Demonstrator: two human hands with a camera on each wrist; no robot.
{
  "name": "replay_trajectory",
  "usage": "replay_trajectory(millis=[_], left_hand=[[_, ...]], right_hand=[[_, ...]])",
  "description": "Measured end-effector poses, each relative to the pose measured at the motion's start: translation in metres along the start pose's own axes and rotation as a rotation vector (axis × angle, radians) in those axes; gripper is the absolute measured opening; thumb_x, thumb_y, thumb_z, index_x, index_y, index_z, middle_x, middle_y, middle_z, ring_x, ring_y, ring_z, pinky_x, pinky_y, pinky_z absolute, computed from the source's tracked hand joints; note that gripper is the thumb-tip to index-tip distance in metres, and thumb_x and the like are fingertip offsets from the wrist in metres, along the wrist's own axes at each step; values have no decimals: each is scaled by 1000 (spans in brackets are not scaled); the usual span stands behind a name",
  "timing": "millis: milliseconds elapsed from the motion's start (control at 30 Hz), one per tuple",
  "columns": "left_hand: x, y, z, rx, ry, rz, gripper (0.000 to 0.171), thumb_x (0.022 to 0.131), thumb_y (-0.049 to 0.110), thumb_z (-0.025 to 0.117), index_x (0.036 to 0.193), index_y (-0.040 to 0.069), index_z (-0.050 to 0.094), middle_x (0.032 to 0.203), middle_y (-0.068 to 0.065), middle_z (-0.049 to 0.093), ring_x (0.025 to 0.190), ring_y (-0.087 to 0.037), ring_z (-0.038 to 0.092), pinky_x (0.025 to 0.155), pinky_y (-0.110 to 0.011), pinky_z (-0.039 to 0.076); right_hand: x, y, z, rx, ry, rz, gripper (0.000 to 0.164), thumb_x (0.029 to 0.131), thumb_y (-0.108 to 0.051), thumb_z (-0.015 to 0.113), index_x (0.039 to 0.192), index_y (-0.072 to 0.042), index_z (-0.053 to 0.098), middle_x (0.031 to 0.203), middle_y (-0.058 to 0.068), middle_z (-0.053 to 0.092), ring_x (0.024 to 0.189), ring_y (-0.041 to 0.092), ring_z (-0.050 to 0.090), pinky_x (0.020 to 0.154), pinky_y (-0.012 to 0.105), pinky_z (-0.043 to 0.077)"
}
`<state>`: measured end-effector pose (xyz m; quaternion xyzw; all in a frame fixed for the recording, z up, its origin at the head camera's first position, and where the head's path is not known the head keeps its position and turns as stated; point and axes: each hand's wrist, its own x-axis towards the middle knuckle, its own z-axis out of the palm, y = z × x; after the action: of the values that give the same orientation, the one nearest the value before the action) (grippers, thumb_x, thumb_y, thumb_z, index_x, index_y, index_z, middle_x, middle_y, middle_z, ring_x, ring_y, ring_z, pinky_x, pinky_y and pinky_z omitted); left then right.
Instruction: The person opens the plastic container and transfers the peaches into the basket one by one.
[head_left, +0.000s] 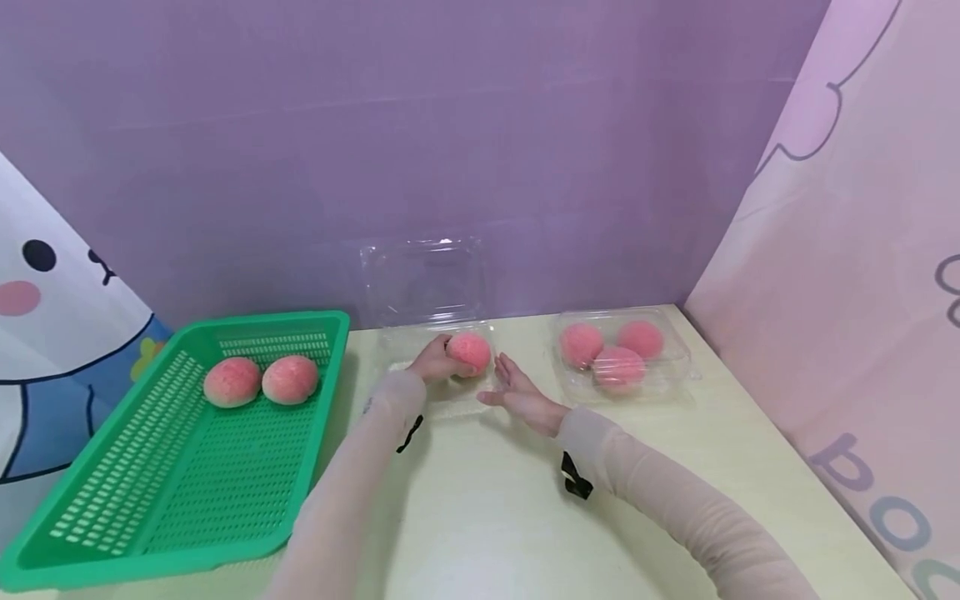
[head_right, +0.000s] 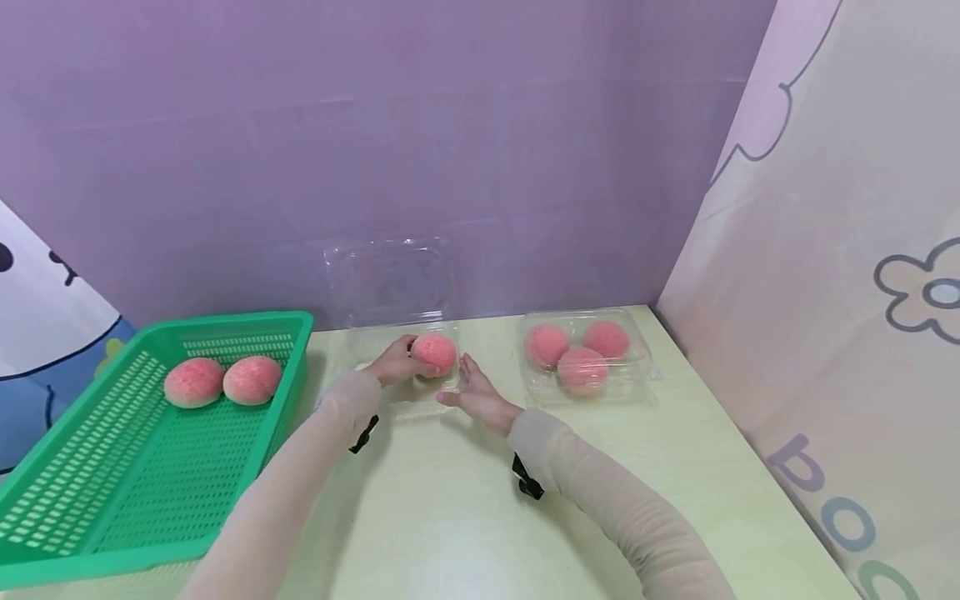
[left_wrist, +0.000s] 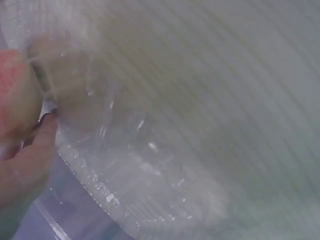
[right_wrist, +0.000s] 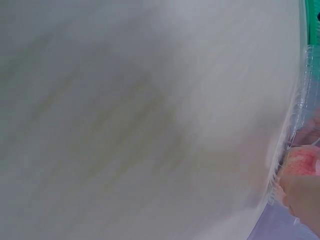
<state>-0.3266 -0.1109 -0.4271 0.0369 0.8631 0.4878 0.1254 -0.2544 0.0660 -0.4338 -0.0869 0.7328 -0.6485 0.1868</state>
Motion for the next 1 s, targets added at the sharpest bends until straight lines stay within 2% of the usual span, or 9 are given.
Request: replay_trajectory(millis=[233, 533, 800, 1000], left_hand=[[5, -1, 4, -31, 7, -6, 82, 67, 13, 79, 135, 2, 34, 131, -15, 48, 121, -29, 46, 106, -43, 34], [7, -2, 10, -42, 23, 28, 82, 68, 10, 78, 136, 3, 33, 132, -16, 47, 121, -30, 46, 105, -43, 35], [10, -11, 18, -62, 64, 65, 82, 64, 5, 79, 133, 3, 35, 130, -16, 48, 121, -30, 46, 104, -42, 36], [9, -5, 27, -13, 134, 64, 87, 61, 11, 82, 133, 2, 33, 124, -15, 50, 116, -29, 49, 102, -42, 39]], right_hand=[[0, 0, 2, -2, 20, -5, 93, 85, -9, 62, 147, -8, -8, 155, 8, -4, 142, 25, 1, 115, 43, 7], [2, 0, 3, -9, 83, 5, 94, 82, -9, 65, 147, -7, -3, 155, 10, 1, 142, 26, 4, 115, 43, 7], [2, -2, 2, 1, 22, 7, 93, 84, -7, 61, 146, -6, -9, 154, 10, -6, 142, 26, -2, 114, 44, 3], [5, 2, 1, 4, 13, 5, 93, 84, -6, 60, 146, -8, -11, 154, 8, -7, 142, 24, -2, 115, 42, 4]])
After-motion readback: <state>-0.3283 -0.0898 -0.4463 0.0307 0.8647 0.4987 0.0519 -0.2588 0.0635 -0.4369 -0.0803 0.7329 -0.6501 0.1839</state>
